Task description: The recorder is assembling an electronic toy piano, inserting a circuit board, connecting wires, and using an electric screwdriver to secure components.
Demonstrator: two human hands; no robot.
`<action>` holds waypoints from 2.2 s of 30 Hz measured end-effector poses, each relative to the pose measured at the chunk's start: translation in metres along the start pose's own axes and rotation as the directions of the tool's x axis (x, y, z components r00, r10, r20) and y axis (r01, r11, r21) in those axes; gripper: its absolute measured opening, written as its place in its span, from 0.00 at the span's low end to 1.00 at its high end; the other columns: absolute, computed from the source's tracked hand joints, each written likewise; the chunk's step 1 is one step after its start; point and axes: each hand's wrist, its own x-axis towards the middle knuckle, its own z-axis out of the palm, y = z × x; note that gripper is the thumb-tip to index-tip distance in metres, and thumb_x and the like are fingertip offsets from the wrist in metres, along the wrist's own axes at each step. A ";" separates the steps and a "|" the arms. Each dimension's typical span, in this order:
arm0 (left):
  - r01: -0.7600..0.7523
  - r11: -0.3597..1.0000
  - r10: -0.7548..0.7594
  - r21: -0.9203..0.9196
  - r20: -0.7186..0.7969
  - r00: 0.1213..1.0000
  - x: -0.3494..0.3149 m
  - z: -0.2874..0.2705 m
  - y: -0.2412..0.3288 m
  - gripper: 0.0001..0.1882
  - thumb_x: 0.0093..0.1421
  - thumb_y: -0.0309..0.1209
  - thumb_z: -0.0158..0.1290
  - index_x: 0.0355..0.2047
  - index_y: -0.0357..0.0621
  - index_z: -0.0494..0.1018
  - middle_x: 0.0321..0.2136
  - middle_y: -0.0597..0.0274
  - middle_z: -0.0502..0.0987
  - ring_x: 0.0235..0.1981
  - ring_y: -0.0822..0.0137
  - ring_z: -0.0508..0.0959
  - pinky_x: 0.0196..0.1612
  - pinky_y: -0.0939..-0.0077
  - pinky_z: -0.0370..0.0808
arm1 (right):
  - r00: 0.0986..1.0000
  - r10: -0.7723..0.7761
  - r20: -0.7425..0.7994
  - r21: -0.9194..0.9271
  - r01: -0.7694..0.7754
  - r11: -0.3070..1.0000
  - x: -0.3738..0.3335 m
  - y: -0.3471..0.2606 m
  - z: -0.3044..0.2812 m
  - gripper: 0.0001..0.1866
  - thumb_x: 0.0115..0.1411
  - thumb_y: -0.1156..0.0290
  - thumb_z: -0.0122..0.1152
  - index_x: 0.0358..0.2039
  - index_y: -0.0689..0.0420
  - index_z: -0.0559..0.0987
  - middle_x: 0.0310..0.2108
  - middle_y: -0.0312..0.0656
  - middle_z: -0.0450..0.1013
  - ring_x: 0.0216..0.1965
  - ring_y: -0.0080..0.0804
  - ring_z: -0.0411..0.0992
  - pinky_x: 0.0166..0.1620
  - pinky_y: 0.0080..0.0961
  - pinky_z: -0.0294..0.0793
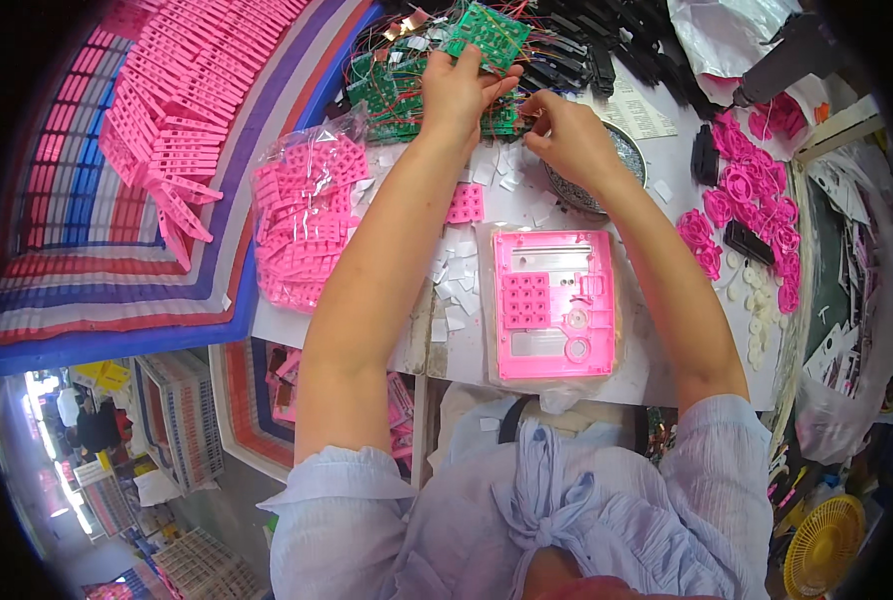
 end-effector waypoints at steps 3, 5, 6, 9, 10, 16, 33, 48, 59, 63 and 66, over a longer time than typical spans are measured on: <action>-0.055 0.998 0.057 -0.034 0.059 0.997 -0.004 0.009 0.014 0.12 0.73 0.29 0.41 0.49 0.32 0.64 0.42 0.45 0.78 0.39 0.51 0.84 0.40 0.64 0.86 | 0.995 0.043 -0.094 0.075 -0.036 0.997 0.002 0.000 -0.003 0.13 0.53 0.71 0.61 0.39 0.57 0.81 0.30 0.47 0.81 0.33 0.46 0.80 0.40 0.38 0.78; -0.125 0.984 0.141 -0.126 0.127 0.982 -0.003 0.009 0.022 0.11 0.72 0.30 0.43 0.47 0.33 0.62 0.41 0.45 0.78 0.36 0.52 0.84 0.37 0.64 0.86 | 0.984 0.033 -0.173 0.169 -0.003 0.986 0.001 -0.001 -0.010 0.12 0.54 0.71 0.61 0.39 0.58 0.81 0.30 0.47 0.81 0.32 0.45 0.80 0.38 0.36 0.78; -0.128 0.979 0.150 -0.158 0.133 0.980 -0.002 0.008 0.024 0.11 0.72 0.30 0.43 0.47 0.33 0.62 0.41 0.45 0.78 0.37 0.51 0.84 0.37 0.64 0.86 | 0.976 0.031 -0.213 0.213 0.015 0.977 0.000 -0.002 -0.014 0.12 0.54 0.71 0.60 0.39 0.58 0.81 0.30 0.47 0.81 0.31 0.44 0.80 0.38 0.36 0.77; -0.174 0.967 0.204 -0.185 0.160 0.966 -0.004 0.006 0.029 0.12 0.73 0.30 0.43 0.48 0.32 0.61 0.43 0.43 0.77 0.39 0.49 0.84 0.39 0.63 0.86 | 0.982 0.060 -0.179 0.233 -0.017 0.972 -0.003 -0.009 -0.032 0.11 0.55 0.69 0.61 0.38 0.58 0.82 0.30 0.46 0.81 0.32 0.43 0.81 0.39 0.34 0.78; -0.128 0.981 0.149 -0.149 0.143 0.979 -0.004 0.005 0.027 0.12 0.73 0.30 0.41 0.49 0.32 0.62 0.44 0.44 0.77 0.40 0.50 0.84 0.40 0.62 0.86 | 0.981 0.064 -0.182 0.219 -0.023 0.975 -0.004 -0.010 -0.034 0.11 0.56 0.68 0.61 0.38 0.58 0.82 0.30 0.46 0.81 0.32 0.42 0.81 0.39 0.33 0.78; 0.021 0.997 -0.020 -0.079 0.017 1.000 -0.013 0.001 0.009 0.11 0.73 0.30 0.41 0.47 0.31 0.62 0.43 0.42 0.76 0.44 0.48 0.82 0.44 0.60 0.85 | 0.998 -0.018 -0.066 -0.032 0.016 0.999 0.008 0.004 -0.012 0.15 0.58 0.66 0.64 0.45 0.56 0.83 0.33 0.46 0.82 0.34 0.37 0.81 0.40 0.31 0.78; 0.108 0.978 -0.093 -0.178 0.087 0.992 -0.015 0.007 0.005 0.12 0.72 0.30 0.44 0.47 0.32 0.62 0.41 0.45 0.77 0.39 0.50 0.84 0.37 0.63 0.86 | 0.999 0.026 -0.046 -0.268 -0.038 0.963 0.001 -0.029 -0.038 0.13 0.56 0.60 0.63 0.35 0.56 0.83 0.29 0.47 0.80 0.32 0.48 0.79 0.39 0.42 0.78; -0.614 0.311 0.362 0.725 0.507 0.782 -0.216 -0.047 0.083 0.27 0.50 0.17 0.60 0.51 0.42 0.68 0.55 0.50 0.70 0.47 0.58 0.78 0.51 0.64 0.72 | 0.963 -0.049 0.266 0.931 -0.243 0.272 -0.101 -0.080 -0.041 0.16 0.64 0.67 0.64 0.49 0.61 0.78 0.39 0.37 0.79 0.41 0.22 0.76 0.48 0.24 0.75; 0.185 0.913 -0.330 0.364 0.391 0.859 -0.239 -0.049 0.099 0.22 0.64 0.31 0.59 0.56 0.34 0.71 0.46 0.57 0.80 0.44 0.70 0.79 0.47 0.72 0.76 | 0.804 -0.303 0.511 0.746 -0.241 0.621 -0.098 -0.111 -0.069 0.12 0.61 0.71 0.67 0.41 0.65 0.80 0.35 0.34 0.77 0.35 0.18 0.73 0.37 0.18 0.73; 0.365 0.919 -0.395 0.152 0.350 0.849 -0.242 -0.072 0.089 0.19 0.65 0.30 0.57 0.53 0.34 0.73 0.44 0.53 0.81 0.42 0.64 0.82 0.46 0.68 0.80 | 0.861 -0.166 0.480 0.708 -0.269 0.653 -0.095 -0.096 -0.091 0.17 0.60 0.72 0.66 0.49 0.64 0.78 0.43 0.39 0.77 0.43 0.23 0.76 0.44 0.21 0.74; 0.399 0.917 -0.385 0.000 0.258 0.886 -0.250 -0.082 0.077 0.19 0.64 0.30 0.58 0.53 0.34 0.73 0.45 0.51 0.81 0.42 0.62 0.83 0.45 0.66 0.82 | 0.901 -0.270 -0.339 0.121 0.327 0.937 -0.110 -0.056 -0.086 0.19 0.59 0.72 0.66 0.50 0.62 0.78 0.47 0.43 0.76 0.45 0.26 0.75 0.45 0.24 0.74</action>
